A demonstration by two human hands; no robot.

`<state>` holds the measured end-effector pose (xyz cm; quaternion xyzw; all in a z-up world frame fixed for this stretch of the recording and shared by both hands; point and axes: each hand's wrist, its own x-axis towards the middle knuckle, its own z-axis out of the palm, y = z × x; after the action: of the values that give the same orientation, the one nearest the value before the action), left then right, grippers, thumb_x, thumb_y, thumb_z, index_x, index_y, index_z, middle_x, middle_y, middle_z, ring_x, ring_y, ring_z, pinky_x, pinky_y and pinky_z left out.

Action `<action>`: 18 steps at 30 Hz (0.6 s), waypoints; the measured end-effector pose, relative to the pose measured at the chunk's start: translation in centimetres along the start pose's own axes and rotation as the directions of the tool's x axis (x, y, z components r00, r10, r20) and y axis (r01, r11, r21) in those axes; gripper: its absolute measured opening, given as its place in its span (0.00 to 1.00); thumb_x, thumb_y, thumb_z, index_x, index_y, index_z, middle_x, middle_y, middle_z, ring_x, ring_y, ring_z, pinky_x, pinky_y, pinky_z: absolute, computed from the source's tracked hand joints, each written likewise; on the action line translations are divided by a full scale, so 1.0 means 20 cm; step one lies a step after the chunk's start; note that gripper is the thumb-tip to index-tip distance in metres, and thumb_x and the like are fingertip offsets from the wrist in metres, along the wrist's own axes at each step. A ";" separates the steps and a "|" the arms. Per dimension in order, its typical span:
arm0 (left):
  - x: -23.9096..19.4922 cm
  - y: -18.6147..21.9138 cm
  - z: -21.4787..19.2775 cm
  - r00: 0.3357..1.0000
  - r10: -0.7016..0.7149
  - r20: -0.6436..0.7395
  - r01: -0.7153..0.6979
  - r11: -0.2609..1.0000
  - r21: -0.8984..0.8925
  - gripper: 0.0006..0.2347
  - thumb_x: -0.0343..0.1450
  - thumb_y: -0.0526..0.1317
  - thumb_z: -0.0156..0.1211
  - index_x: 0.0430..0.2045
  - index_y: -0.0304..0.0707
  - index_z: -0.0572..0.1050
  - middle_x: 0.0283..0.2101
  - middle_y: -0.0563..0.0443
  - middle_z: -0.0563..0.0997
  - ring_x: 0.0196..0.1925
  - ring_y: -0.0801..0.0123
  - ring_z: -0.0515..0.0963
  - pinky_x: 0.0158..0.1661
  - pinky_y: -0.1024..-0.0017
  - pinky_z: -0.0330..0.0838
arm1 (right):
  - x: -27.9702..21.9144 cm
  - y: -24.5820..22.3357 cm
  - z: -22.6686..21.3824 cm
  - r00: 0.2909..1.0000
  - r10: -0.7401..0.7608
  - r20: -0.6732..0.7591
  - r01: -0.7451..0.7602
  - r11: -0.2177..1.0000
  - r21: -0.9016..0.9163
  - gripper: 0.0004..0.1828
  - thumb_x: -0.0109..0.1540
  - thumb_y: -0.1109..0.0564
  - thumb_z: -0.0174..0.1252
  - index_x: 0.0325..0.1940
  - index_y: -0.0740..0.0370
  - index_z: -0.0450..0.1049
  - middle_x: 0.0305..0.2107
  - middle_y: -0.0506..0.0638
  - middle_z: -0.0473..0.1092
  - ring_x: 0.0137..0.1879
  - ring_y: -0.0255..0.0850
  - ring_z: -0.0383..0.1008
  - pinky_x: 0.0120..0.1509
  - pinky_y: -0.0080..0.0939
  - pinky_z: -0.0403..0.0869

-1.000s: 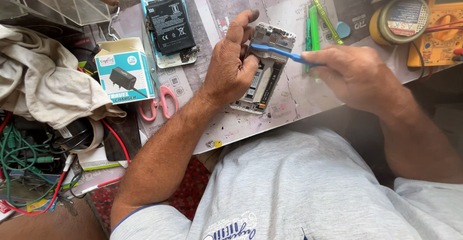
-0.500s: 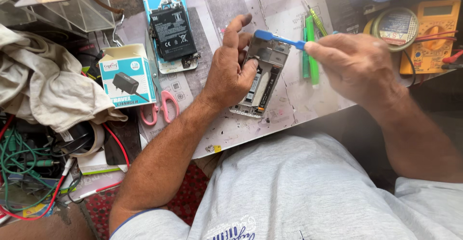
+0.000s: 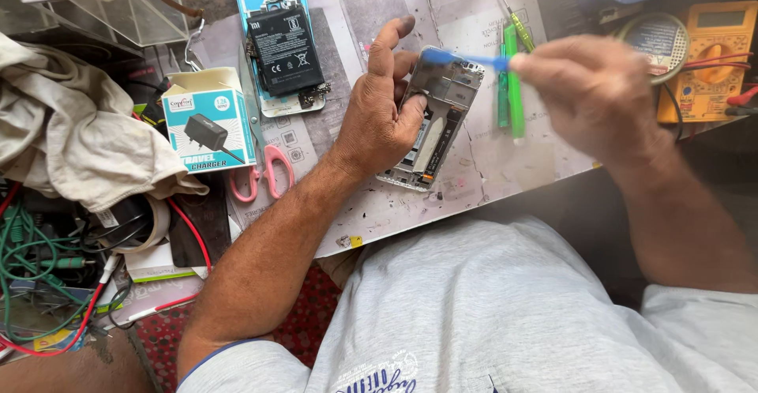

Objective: The person uses a blue toothbrush to scrub the interior of a disassembled smartphone chassis and then cleans a separate battery. The person holds the phone frame with one hand and brushes various internal surfaces and crevices with the other. The battery is picked up and brushed on both sides before being placed back on the workbench.

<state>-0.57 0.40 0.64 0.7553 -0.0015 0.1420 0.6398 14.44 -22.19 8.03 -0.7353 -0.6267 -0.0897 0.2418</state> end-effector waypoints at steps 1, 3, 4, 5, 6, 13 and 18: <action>0.00 0.00 0.00 1.000 -0.004 -0.004 0.004 1.000 0.021 0.36 0.70 0.23 0.52 0.73 0.40 0.43 0.53 0.41 0.81 0.48 0.68 0.86 0.47 0.74 0.83 | 0.02 0.00 0.00 1.000 -0.002 -0.031 0.002 1.000 0.016 0.09 0.68 0.68 0.64 0.52 0.62 0.79 0.39 0.55 0.77 0.40 0.44 0.79 0.40 0.40 0.77; -0.01 0.01 -0.01 1.000 -0.010 -0.005 0.010 0.998 0.063 0.36 0.70 0.23 0.53 0.73 0.40 0.44 0.50 0.41 0.82 0.47 0.68 0.86 0.46 0.73 0.82 | 0.08 -0.03 -0.01 0.998 -0.017 -0.055 0.018 1.000 0.012 0.09 0.65 0.68 0.65 0.49 0.63 0.79 0.36 0.55 0.77 0.39 0.44 0.79 0.39 0.41 0.76; 0.00 0.02 -0.02 0.999 -0.032 -0.010 0.033 0.997 0.063 0.36 0.70 0.24 0.54 0.73 0.39 0.43 0.49 0.42 0.83 0.45 0.69 0.87 0.45 0.74 0.83 | 0.11 -0.06 -0.01 0.998 -0.032 -0.048 0.031 0.999 -0.008 0.10 0.62 0.68 0.66 0.47 0.62 0.80 0.34 0.55 0.77 0.37 0.45 0.79 0.38 0.42 0.76; 0.00 0.02 -0.01 0.999 -0.052 -0.012 0.053 0.997 0.060 0.37 0.70 0.24 0.54 0.73 0.39 0.41 0.48 0.43 0.83 0.44 0.70 0.87 0.43 0.75 0.84 | 0.13 -0.08 -0.03 0.998 -0.043 -0.038 0.042 0.999 -0.033 0.11 0.59 0.68 0.67 0.44 0.61 0.81 0.32 0.54 0.78 0.35 0.45 0.78 0.36 0.44 0.75; 0.01 0.02 -0.01 0.997 -0.072 -0.013 0.073 0.996 0.057 0.37 0.70 0.25 0.54 0.73 0.38 0.40 0.47 0.44 0.83 0.43 0.71 0.87 0.42 0.76 0.85 | 0.15 -0.09 -0.06 0.999 -0.030 -0.035 0.028 0.997 -0.066 0.11 0.59 0.68 0.67 0.45 0.60 0.81 0.33 0.53 0.78 0.35 0.44 0.78 0.36 0.43 0.74; 0.02 0.03 -0.02 0.991 -0.132 -0.035 0.131 0.991 -0.027 0.42 0.69 0.24 0.58 0.73 0.36 0.35 0.41 0.49 0.86 0.34 0.77 0.84 0.33 0.81 0.78 | 0.27 -0.14 -0.19 0.994 -0.091 0.057 0.102 0.968 -0.231 0.08 0.59 0.65 0.69 0.41 0.57 0.85 0.30 0.49 0.79 0.31 0.39 0.78 0.32 0.40 0.71; 0.02 0.04 -0.03 0.995 -0.087 -0.059 0.084 0.996 -0.042 0.44 0.69 0.25 0.62 0.75 0.37 0.33 0.37 0.50 0.84 0.37 0.81 0.84 0.37 0.83 0.81 | 0.24 -0.10 -0.17 0.980 -0.135 0.148 0.166 0.961 -0.219 0.06 0.62 0.63 0.67 0.39 0.55 0.85 0.33 0.48 0.81 0.30 0.33 0.76 0.30 0.36 0.69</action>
<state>-0.37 0.93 1.54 0.7374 0.0473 0.1372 0.6597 14.09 -19.43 13.57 -0.7129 -0.6808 -0.1314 0.1055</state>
